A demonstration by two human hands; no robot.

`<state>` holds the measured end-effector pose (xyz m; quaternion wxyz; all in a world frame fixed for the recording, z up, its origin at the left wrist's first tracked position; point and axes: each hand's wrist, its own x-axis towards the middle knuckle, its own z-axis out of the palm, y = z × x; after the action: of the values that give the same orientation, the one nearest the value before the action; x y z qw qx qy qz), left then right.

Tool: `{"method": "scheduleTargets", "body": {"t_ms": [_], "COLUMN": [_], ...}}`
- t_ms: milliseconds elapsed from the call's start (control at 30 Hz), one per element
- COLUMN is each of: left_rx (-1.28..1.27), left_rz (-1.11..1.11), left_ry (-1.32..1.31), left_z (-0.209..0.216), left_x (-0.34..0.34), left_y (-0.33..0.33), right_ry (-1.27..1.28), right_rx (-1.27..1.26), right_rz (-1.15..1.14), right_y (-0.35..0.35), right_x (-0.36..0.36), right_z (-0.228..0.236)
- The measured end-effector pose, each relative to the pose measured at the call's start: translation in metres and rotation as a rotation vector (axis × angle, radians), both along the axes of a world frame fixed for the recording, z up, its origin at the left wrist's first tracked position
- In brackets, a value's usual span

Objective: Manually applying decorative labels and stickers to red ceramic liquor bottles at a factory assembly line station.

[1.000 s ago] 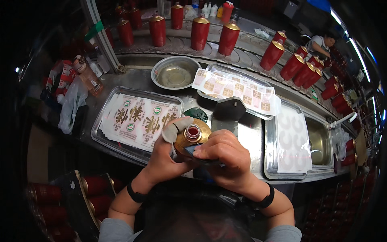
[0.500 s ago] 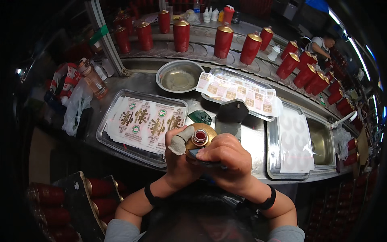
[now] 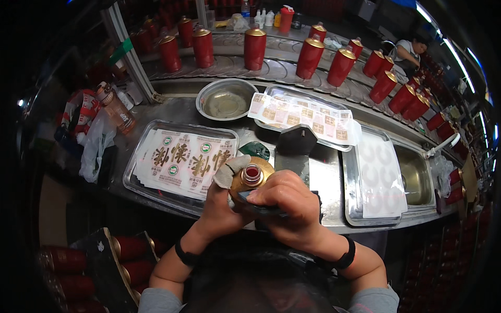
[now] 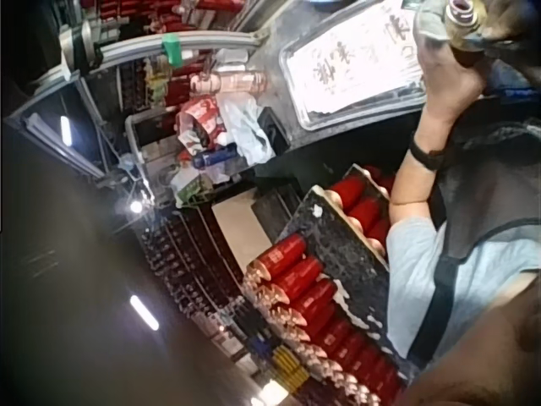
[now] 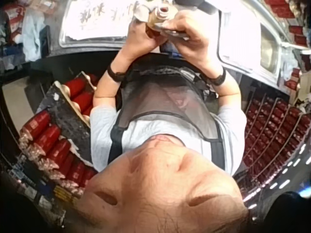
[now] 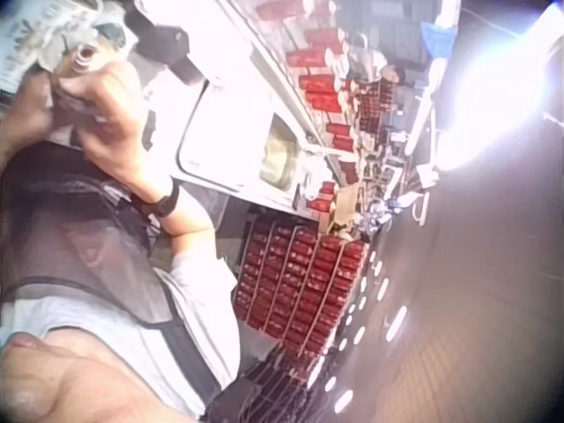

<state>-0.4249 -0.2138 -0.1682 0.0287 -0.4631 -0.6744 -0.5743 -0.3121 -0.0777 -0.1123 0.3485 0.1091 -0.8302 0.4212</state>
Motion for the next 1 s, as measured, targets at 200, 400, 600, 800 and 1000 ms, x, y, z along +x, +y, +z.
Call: {"method": "scheduleTargets", "body": {"t_ms": [200, 400, 600, 800, 1000], "left_rx": [-0.001, 0.010, 0.054, 0.079, 0.100], "left_rz": [0.149, 0.059, 0.308, 0.271, 0.270], "left_ry": [0.030, 0.098, 0.107, 0.094, 0.074], "left_z": [-0.008, -0.005, -0.020, -0.014, -0.011], "left_x": [0.012, 0.006, 0.020, 0.024, 0.021], "left_y": [0.001, 0.003, 0.005, 0.011, 0.012], "right_ry": [-0.013, 0.002, 0.125, 0.155, 0.034], "right_rx": [0.003, -0.029, 0.128, 0.083, -0.028], "right_rz": [-0.019, -0.048, -0.067, -0.080, 0.116], "right_y": [-0.002, -0.007, -0.022, -0.014, -0.001], "right_x": [-0.002, -0.001, -0.002, 0.018, 0.018], "right_z": [0.004, 0.005, -0.003, -0.008, -0.004]}}
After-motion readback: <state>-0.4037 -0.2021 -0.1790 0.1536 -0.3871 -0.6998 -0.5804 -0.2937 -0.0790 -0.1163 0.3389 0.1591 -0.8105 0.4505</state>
